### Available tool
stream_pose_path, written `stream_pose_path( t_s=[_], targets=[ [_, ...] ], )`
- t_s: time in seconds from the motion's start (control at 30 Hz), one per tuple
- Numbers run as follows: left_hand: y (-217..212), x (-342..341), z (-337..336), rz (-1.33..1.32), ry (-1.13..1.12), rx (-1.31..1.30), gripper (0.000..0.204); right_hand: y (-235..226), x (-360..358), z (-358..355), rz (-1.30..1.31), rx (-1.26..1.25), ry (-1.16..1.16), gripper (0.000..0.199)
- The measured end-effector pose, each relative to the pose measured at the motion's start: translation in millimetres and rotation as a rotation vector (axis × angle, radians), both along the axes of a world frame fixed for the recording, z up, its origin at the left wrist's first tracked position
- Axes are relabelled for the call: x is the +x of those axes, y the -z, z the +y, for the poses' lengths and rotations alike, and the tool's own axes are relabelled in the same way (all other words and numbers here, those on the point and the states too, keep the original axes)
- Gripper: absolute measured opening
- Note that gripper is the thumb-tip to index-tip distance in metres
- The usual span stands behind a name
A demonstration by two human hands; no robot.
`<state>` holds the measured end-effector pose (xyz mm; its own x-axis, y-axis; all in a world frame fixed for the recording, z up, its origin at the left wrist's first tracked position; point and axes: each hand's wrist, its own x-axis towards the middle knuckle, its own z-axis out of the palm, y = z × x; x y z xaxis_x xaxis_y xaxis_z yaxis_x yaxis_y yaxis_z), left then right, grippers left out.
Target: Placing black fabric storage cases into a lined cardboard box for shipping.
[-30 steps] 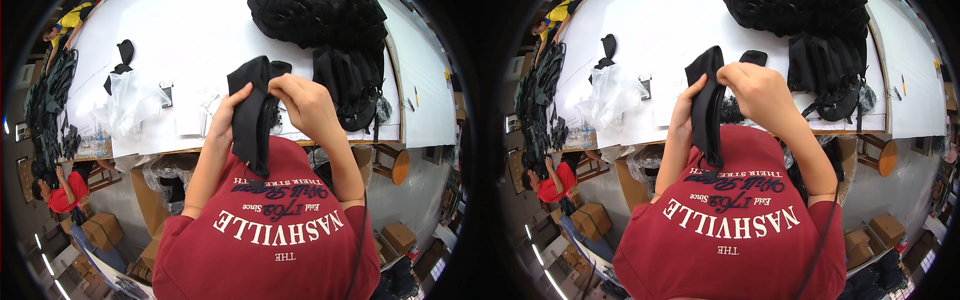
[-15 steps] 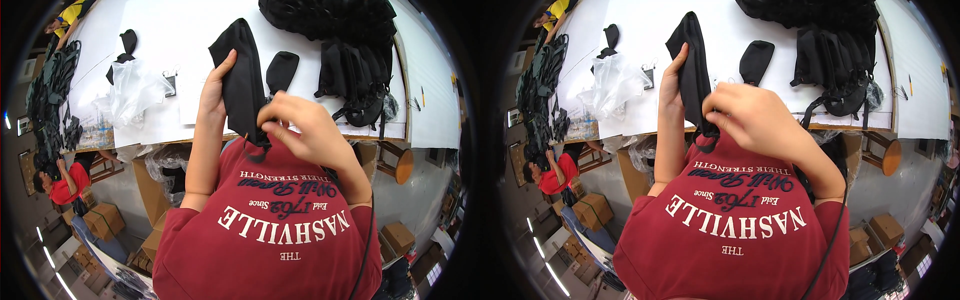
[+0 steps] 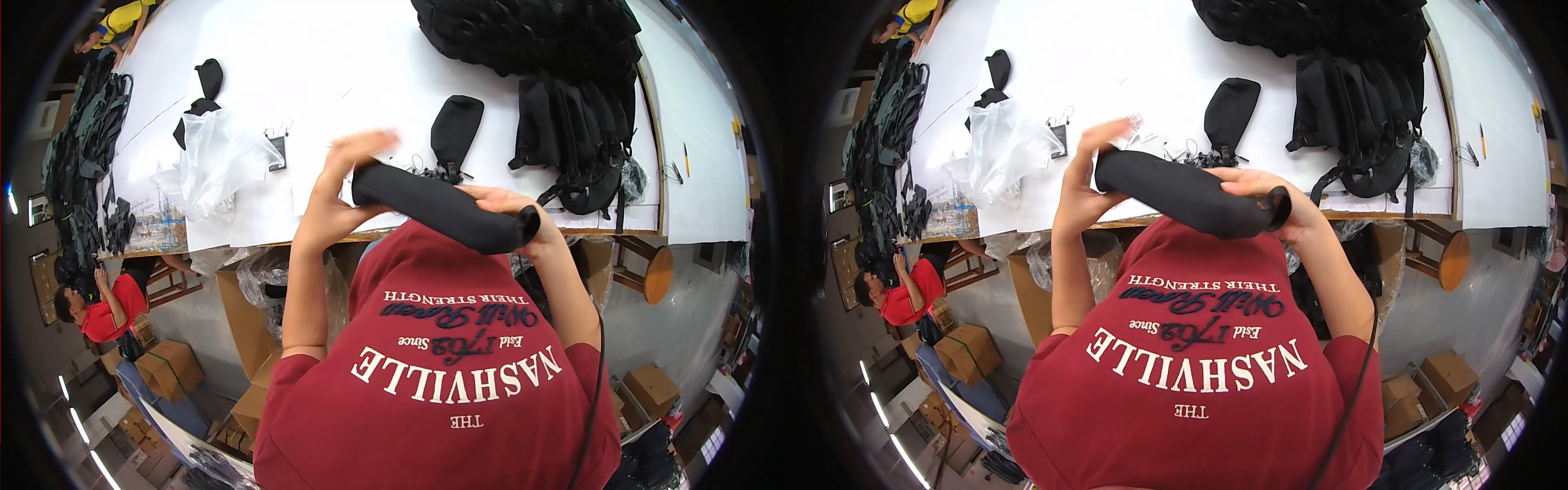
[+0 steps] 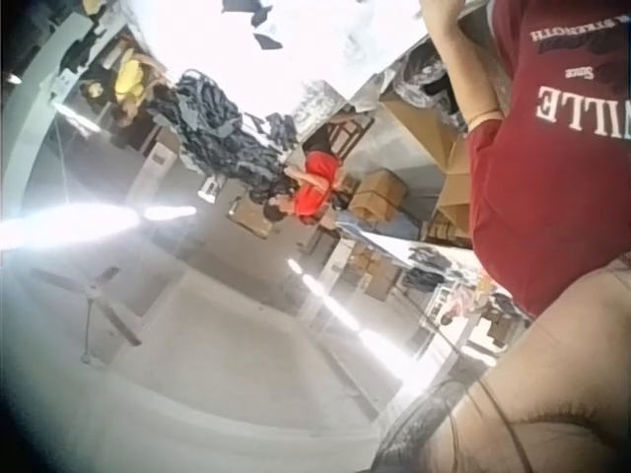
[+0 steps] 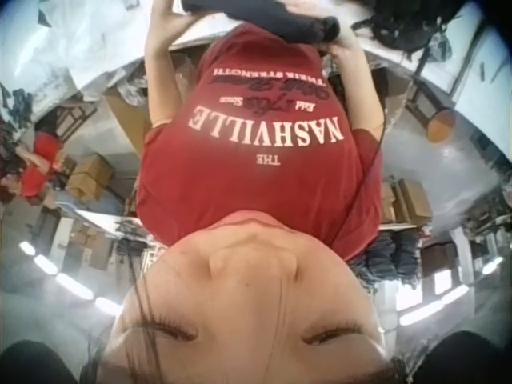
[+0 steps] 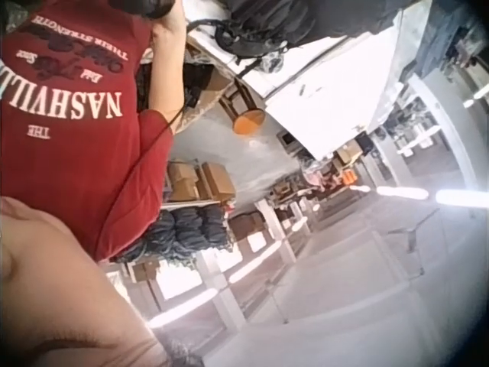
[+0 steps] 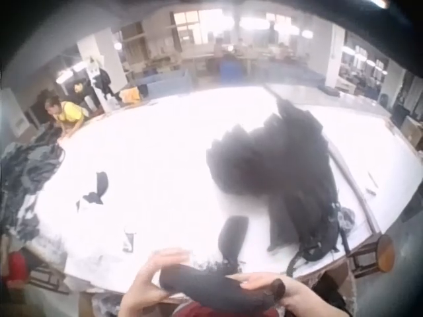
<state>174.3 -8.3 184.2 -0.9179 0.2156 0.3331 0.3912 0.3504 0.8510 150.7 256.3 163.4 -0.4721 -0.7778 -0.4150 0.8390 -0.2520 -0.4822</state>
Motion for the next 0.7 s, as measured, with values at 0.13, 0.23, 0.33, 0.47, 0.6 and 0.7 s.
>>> stream_pose_path(
  t_s=[0.13, 0.23, 0.33, 0.47, 0.6, 0.7],
  targets=[
    [-3, 11, 4, -0.258, 0.058, 0.093, 0.027, 11, -3, 22, 0.308, 0.384, -0.152, 0.042],
    [6, 15, 4, -0.553, -0.1, 0.269, 0.021, 20, -17, 23, 0.782, 0.624, 0.308, 0.046],
    [11, 18, 18, -0.599, -0.156, 0.377, 0.028, -13, 4, 19, 0.985, 0.6, 0.332, 0.035],
    [4, 21, 22, -0.748, -0.089, 0.512, 0.043, -23, 10, 6, 1.434, 0.788, 0.267, 0.041],
    [4, 31, 19, -0.601, 0.034, 0.378, 0.043, -29, 18, 12, 1.388, 0.819, 0.302, 0.033],
    [4, 49, 24, -0.493, -0.047, 0.449, 0.048, -29, 23, 17, 1.408, 0.783, 0.408, 0.025]
  ],
)
